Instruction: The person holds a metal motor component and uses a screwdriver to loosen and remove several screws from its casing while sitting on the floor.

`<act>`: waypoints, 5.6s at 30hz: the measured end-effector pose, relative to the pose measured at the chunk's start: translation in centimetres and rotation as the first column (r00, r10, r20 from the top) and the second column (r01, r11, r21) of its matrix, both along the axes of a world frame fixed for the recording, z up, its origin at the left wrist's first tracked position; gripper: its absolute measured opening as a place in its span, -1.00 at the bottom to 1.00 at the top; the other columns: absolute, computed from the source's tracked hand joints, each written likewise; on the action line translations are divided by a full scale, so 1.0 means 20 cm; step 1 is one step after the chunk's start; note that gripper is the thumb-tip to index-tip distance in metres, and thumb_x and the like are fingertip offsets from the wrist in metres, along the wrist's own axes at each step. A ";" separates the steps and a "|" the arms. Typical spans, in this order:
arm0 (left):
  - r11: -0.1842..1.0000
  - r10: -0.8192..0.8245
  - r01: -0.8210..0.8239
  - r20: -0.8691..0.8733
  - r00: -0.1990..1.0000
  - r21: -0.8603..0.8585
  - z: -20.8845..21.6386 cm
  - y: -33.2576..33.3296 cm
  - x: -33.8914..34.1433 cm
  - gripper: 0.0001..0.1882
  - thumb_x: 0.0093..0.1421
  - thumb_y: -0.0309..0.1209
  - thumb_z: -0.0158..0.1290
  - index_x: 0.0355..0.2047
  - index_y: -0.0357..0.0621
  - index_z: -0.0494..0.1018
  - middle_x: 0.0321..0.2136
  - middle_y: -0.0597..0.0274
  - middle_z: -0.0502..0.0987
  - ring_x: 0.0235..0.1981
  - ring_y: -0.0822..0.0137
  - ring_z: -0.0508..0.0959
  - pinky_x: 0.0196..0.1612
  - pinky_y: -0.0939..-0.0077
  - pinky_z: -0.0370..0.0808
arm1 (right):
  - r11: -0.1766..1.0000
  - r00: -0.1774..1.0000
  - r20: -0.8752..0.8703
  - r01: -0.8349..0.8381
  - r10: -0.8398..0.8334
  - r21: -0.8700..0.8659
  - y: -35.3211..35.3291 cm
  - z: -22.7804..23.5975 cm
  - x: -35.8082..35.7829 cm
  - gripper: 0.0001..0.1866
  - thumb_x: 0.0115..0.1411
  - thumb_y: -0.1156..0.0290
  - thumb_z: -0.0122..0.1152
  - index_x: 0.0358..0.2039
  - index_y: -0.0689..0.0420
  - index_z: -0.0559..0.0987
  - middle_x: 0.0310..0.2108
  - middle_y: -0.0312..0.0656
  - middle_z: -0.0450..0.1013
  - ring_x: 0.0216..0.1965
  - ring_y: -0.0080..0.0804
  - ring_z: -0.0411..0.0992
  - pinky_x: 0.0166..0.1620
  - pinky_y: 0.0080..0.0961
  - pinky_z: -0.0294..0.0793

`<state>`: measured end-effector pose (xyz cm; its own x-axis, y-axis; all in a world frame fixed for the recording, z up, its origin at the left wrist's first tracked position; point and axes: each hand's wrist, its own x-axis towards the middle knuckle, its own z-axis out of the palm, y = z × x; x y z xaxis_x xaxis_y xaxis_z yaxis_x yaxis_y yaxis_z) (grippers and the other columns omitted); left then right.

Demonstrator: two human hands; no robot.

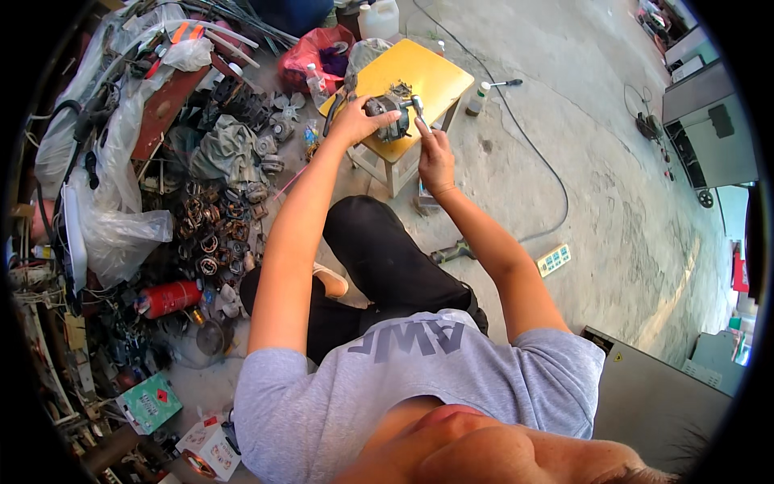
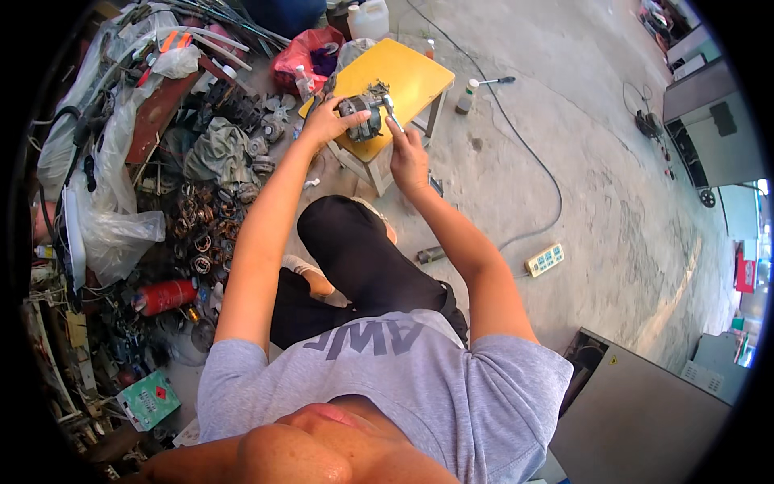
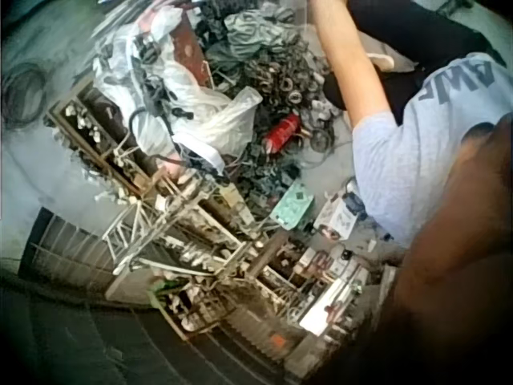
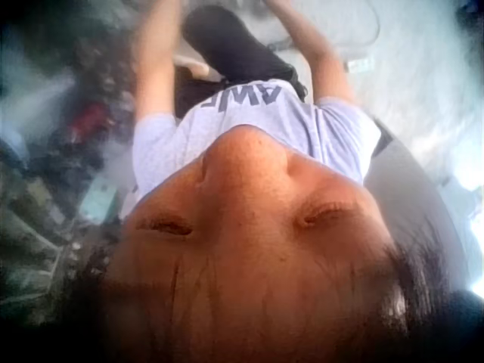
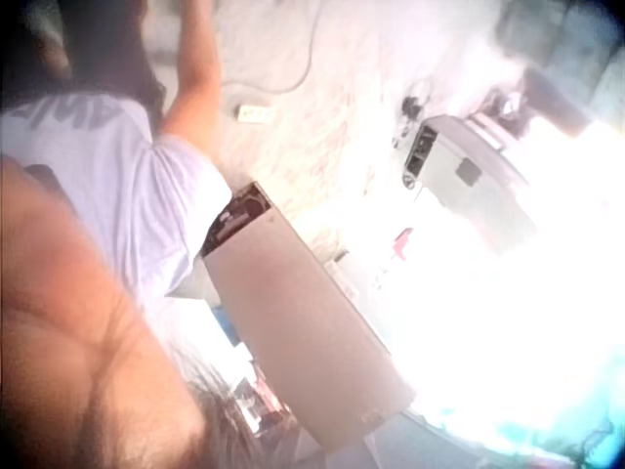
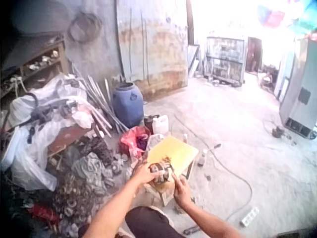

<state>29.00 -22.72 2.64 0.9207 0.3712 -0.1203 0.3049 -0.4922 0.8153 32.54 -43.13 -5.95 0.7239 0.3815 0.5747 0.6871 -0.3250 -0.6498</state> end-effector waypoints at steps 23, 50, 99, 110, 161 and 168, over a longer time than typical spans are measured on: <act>0.871 0.132 -0.201 -0.180 0.975 -0.449 -0.09 0.06 -0.06 -0.28 0.02 0.05 0.21 0.10 -0.09 0.39 -0.16 0.14 0.59 -0.16 0.32 0.58 -0.13 0.25 0.49 | 0.970 0.995 -0.060 0.059 -0.076 -0.236 0.13 -0.01 0.70 -0.72 0.12 0.44 0.06 -0.16 0.20 0.59 -0.16 0.09 0.50 -0.11 0.02 0.47 -0.01 -0.20 0.43; 0.814 0.161 -0.246 -0.204 0.966 -0.526 -0.14 -0.10 -0.25 0.08 -0.04 0.34 0.15 0.13 -0.44 0.21 -0.10 0.03 0.46 -0.17 0.27 0.47 -0.17 0.39 0.42 | 0.896 0.896 -0.292 0.206 -0.335 -0.394 -0.05 -0.20 1.03 -0.46 0.15 0.12 0.17 0.14 0.00 0.41 -0.11 0.16 0.49 -0.07 0.10 0.47 0.02 -0.14 0.41; 0.591 0.726 -0.353 0.288 0.624 -0.725 -0.39 0.96 -0.92 -0.71 0.27 -0.22 0.07 -0.24 -0.24 0.44 -0.32 0.23 0.55 -0.25 0.45 0.51 -0.13 0.56 0.42 | 0.817 0.952 0.141 -0.152 0.273 -0.556 2.99 1.48 -0.17 -0.48 -0.01 -0.01 0.20 -0.03 -0.11 0.59 0.07 -0.11 0.44 0.16 -0.06 0.32 0.18 0.12 0.19; 0.620 0.736 -0.393 0.330 0.591 -0.679 -0.40 1.13 -0.99 -0.71 0.27 -0.24 0.07 -0.23 -0.27 0.46 -0.36 0.20 0.58 -0.33 0.43 0.55 -0.21 0.56 0.46 | 0.791 0.903 0.252 -0.138 0.347 -0.596 3.10 1.48 -0.19 -0.67 0.00 0.16 0.22 -0.16 -0.33 0.63 -0.08 -0.26 0.55 0.02 -0.21 0.47 0.04 0.01 0.23; -0.242 0.928 0.185 -0.171 0.332 -0.952 -0.38 1.18 -1.15 -0.79 0.28 -0.28 0.01 -0.47 -0.04 0.33 -0.59 0.39 0.37 -0.58 0.45 0.40 -0.47 0.46 0.36 | 0.704 0.920 -0.199 -0.387 0.337 -0.595 3.33 1.56 -0.20 -0.74 0.22 0.28 0.06 -0.30 0.22 0.57 -0.18 0.09 0.52 -0.35 -0.34 0.58 -0.41 -0.47 0.61; -0.225 0.927 0.217 -0.139 0.349 -0.950 -0.33 1.13 -1.10 -0.83 0.30 -0.26 0.00 -0.38 -0.02 0.35 -0.54 0.39 0.42 -0.54 0.46 0.42 -0.46 0.48 0.38 | 0.641 -0.131 -0.801 -0.531 0.584 0.554 3.16 1.50 0.00 -0.77 0.33 0.26 0.05 -0.23 0.19 0.39 -0.45 -0.19 0.47 -0.48 -0.42 0.49 -0.43 -0.53 0.63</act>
<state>7.04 -0.18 -4.01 0.5119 0.7334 -0.4474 -0.7433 0.6392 0.1972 32.59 20.02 24.05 0.1833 0.9538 -0.2381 -0.4611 -0.1304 -0.8777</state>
